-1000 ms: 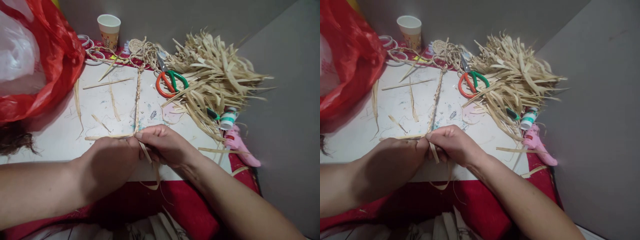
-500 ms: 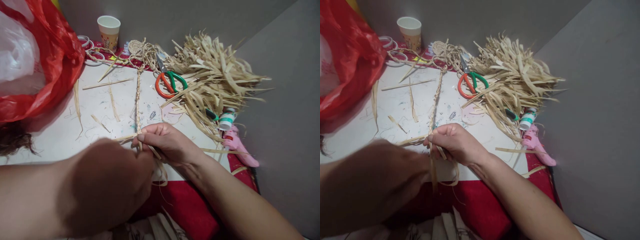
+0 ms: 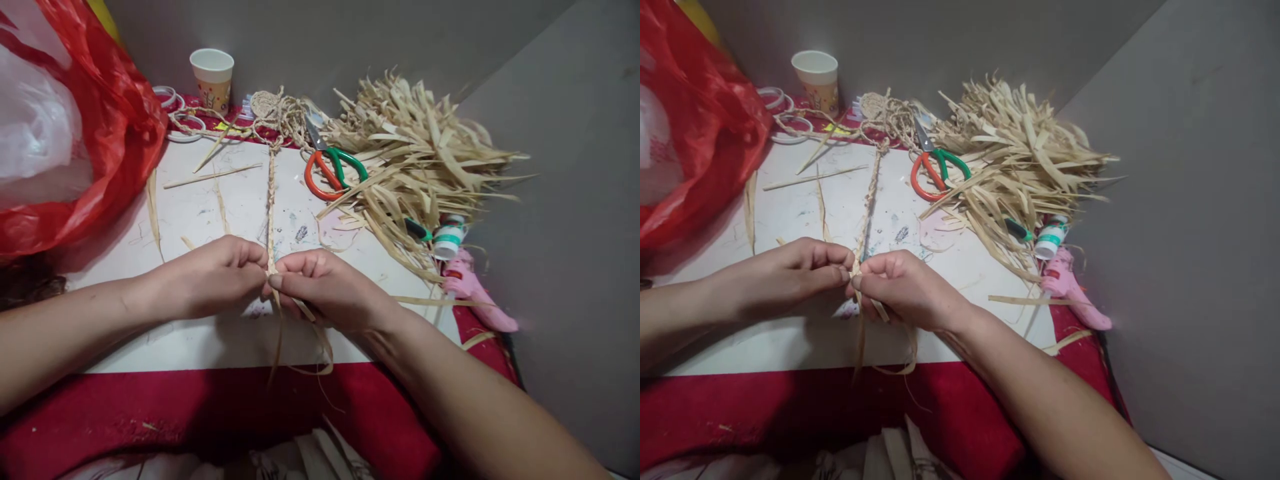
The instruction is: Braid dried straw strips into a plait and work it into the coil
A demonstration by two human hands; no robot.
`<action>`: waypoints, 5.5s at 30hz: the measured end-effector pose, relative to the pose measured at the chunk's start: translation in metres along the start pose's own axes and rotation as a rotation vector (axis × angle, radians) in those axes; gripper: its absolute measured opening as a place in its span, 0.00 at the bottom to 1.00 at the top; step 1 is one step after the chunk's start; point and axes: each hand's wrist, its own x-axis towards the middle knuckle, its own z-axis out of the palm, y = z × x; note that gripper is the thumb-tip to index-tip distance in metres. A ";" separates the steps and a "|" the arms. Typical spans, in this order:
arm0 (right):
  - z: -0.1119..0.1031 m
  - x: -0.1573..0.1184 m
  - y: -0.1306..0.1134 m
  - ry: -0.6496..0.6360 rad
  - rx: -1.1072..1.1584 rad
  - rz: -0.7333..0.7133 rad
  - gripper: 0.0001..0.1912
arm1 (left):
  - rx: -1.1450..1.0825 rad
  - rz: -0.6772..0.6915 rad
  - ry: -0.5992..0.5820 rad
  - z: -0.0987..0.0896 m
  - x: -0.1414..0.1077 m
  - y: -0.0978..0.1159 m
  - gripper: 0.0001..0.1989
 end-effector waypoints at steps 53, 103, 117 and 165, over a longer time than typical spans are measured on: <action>0.005 -0.015 -0.008 0.302 -0.807 -0.195 0.14 | -0.005 0.019 0.011 -0.006 0.008 -0.012 0.12; -0.026 -0.046 -0.088 0.807 -0.185 -0.602 0.08 | -0.123 0.008 0.018 -0.001 0.006 -0.010 0.08; -0.068 0.060 -0.088 0.597 -1.093 -0.418 0.13 | -0.125 0.136 0.083 0.000 0.006 -0.021 0.10; -0.094 0.161 -0.103 0.772 -0.697 -0.191 0.04 | -0.115 0.070 0.247 -0.024 0.036 -0.006 0.07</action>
